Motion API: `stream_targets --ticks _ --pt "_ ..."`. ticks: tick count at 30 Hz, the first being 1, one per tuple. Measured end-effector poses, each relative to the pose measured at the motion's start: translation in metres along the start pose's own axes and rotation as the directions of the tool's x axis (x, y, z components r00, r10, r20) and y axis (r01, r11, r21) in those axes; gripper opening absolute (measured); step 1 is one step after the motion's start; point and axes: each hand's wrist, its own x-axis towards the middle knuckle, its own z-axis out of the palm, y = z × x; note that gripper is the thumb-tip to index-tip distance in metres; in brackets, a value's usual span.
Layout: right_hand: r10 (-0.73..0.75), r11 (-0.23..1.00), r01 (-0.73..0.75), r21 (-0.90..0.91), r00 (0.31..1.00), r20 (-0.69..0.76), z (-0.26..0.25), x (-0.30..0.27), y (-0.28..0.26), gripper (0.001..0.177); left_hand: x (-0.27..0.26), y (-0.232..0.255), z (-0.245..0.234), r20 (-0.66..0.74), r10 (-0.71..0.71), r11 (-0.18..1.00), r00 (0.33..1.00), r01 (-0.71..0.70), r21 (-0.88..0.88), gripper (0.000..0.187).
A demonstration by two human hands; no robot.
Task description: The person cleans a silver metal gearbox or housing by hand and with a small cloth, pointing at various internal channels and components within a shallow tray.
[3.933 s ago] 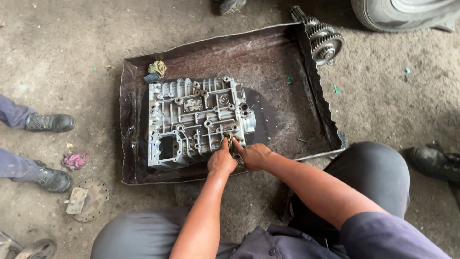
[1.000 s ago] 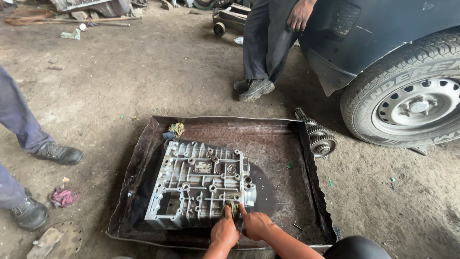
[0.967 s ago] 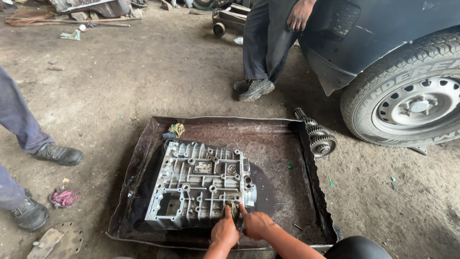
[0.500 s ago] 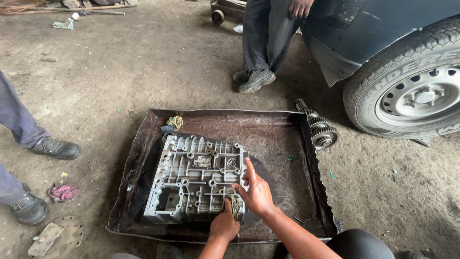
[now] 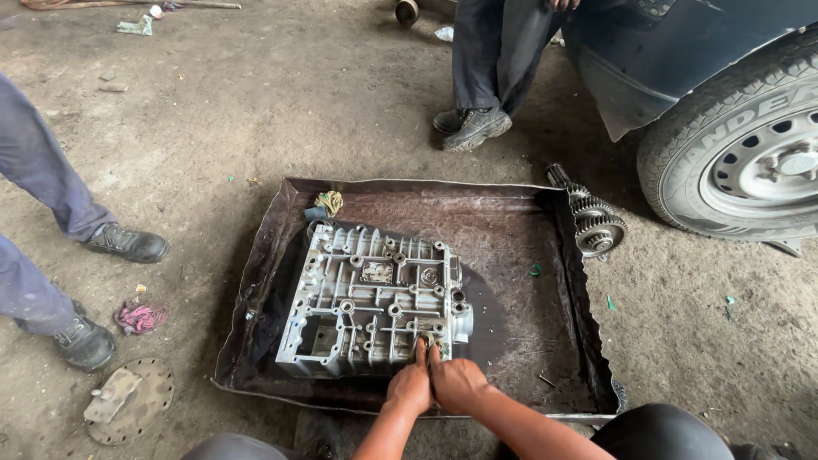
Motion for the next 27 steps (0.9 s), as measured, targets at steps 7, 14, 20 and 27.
stream_targets --ticks 7,14,20,27 --pt "0.036 0.997 -0.032 0.072 0.997 -0.061 -0.016 -0.002 0.002 0.059 -0.001 0.004 0.001 0.022 -0.008 0.999 1.0 0.009 -0.034 0.107" --pt "0.096 0.99 -0.099 0.099 0.995 0.035 -0.023 0.003 -0.002 0.056 -0.008 0.012 -0.011 0.094 -0.029 0.999 0.995 0.032 -0.03 0.107" --pt "0.096 0.993 -0.098 0.065 0.995 0.035 -0.02 0.01 -0.001 0.053 -0.006 0.009 -0.006 0.051 -0.001 0.999 0.999 0.003 -0.035 0.106" --pt "0.08 0.993 -0.086 0.078 0.994 0.075 -0.036 0.003 -0.001 0.05 -0.005 0.008 -0.006 0.079 -0.011 0.999 0.997 0.014 -0.039 0.113"
